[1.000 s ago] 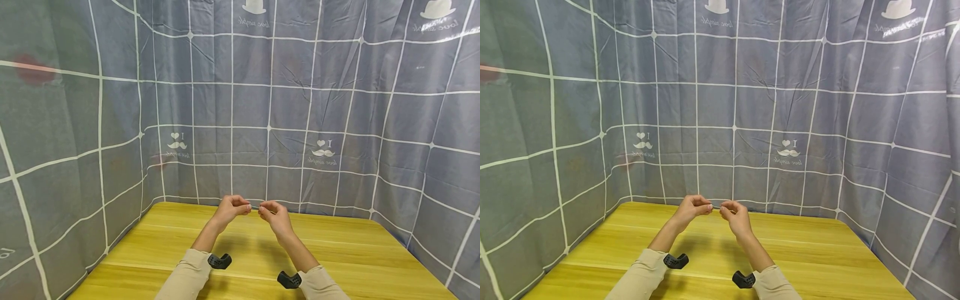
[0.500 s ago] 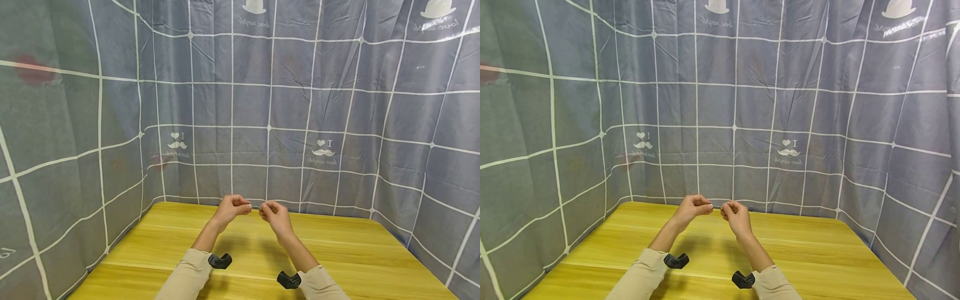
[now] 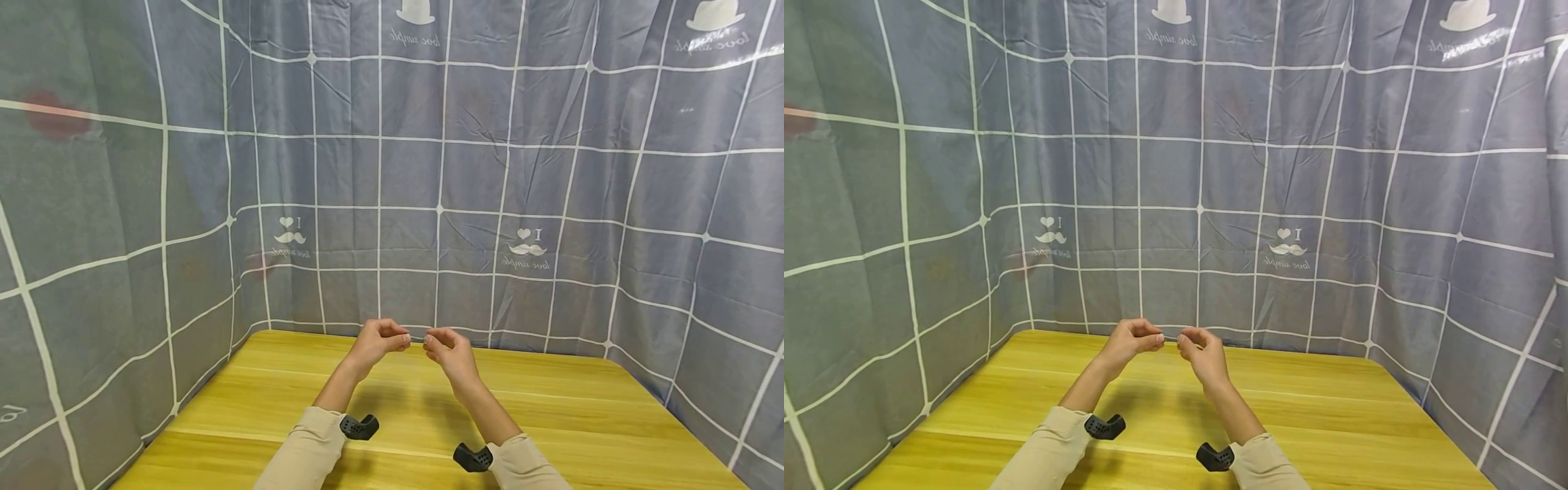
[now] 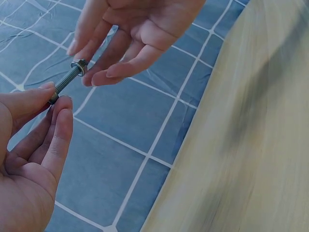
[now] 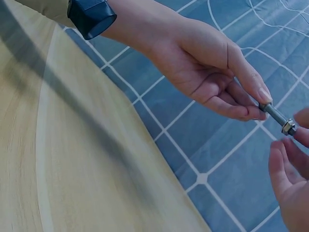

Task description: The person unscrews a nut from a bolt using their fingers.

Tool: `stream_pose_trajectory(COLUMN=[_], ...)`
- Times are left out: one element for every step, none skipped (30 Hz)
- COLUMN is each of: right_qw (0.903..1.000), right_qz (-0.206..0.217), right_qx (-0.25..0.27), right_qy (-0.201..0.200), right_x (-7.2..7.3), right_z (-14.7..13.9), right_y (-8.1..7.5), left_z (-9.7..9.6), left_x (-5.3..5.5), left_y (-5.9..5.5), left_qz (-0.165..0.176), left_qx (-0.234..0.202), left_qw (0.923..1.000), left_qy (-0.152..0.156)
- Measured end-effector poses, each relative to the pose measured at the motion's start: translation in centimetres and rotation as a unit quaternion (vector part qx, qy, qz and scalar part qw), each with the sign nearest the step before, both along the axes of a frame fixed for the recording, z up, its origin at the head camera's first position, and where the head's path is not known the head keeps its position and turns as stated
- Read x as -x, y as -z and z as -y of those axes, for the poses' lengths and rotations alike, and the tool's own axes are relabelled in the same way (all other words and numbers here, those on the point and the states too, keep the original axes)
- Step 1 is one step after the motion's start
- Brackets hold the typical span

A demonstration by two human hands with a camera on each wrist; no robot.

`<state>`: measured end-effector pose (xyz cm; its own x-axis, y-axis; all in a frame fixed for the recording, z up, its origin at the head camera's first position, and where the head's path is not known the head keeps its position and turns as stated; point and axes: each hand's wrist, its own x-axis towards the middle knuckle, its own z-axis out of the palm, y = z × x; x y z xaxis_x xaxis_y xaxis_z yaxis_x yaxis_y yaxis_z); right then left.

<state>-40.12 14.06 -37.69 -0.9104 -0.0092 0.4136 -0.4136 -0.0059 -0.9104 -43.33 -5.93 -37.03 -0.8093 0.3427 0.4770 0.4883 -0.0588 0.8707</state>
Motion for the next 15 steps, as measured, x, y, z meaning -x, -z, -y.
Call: stream_pose_trajectory(right_qw=[1.0,1.0,1.0,0.9999,0.9999,0.9998,0.9997,0.9997,0.9995,0.9996,0.9997,0.9997,0.9998,0.9998,0.9998], right_qz=[0.002,0.002,0.0,-0.005,-0.008,-0.012,-0.015,-0.018,-0.021,-0.02,-0.016,-0.015,-0.011,-0.008,-0.006], right_qx=[-0.001,-0.003,-0.007,-0.012,-0.013,-0.015,-0.017,-0.018,-0.02,-0.018,-0.015,-0.012,-0.01,-0.008,-0.007], right_qy=[-0.001,-0.001,-0.001,-0.001,0.0,0.001,0.003,0.005,0.008,0.009,0.01,0.013,0.015,0.018,0.019], right_x=[0.01,-0.02,-0.02,-0.05,-0.07,-0.07,-0.07,-0.06,-0.03,-0.02,0.03,0.07,0.1,0.13,0.15], right_z=[0.01,0.01,0.0,0.01,0.01,0.01,0.01,0.02,0.04,0.06,0.07,0.08,0.09,0.09,0.1], right_y=[0.02,0.03,0.06,0.08,0.06,0.05,0.04,0.04,0.04,0.02,0.0,0.02,0.04,0.06,0.11], left_z=[-0.04,-0.05,-0.05,-0.06,-0.05,-0.03,-0.01,0.02,0.05,0.07,0.09,0.11,0.12,0.11,0.08], left_x=[0.0,0.0,0.0,-0.01,0.0,0.02,0.02,0.01,-0.01,-0.02,-0.03,-0.03,-0.05,-0.03,-0.04], left_y=[-0.02,-0.02,-0.02,-0.05,-0.07,-0.09,-0.09,-0.09,-0.1,-0.12,-0.12,-0.11,-0.1,-0.1,-0.13], left_qz=[0.001,0.002,0.003,0.004,0.004,0.004,0.003,0.0,0.0,0.0,-0.001,-0.001,0.0,-0.001,0.002], left_qx=[-0.001,-0.002,-0.003,-0.004,-0.005,-0.005,-0.005,-0.005,-0.005,-0.005,-0.005,-0.005,-0.006,-0.007,-0.008], left_qw=[1.0,1.0,1.0,1.0,1.0,1.0,1.0,1.0,1.0,1.0,1.0,1.0,1.0,1.0,1.0], left_qy=[-0.001,-0.001,-0.001,-0.002,-0.002,-0.003,-0.003,-0.002,-0.002,-0.002,-0.001,-0.002,-0.002,-0.002,-0.002])
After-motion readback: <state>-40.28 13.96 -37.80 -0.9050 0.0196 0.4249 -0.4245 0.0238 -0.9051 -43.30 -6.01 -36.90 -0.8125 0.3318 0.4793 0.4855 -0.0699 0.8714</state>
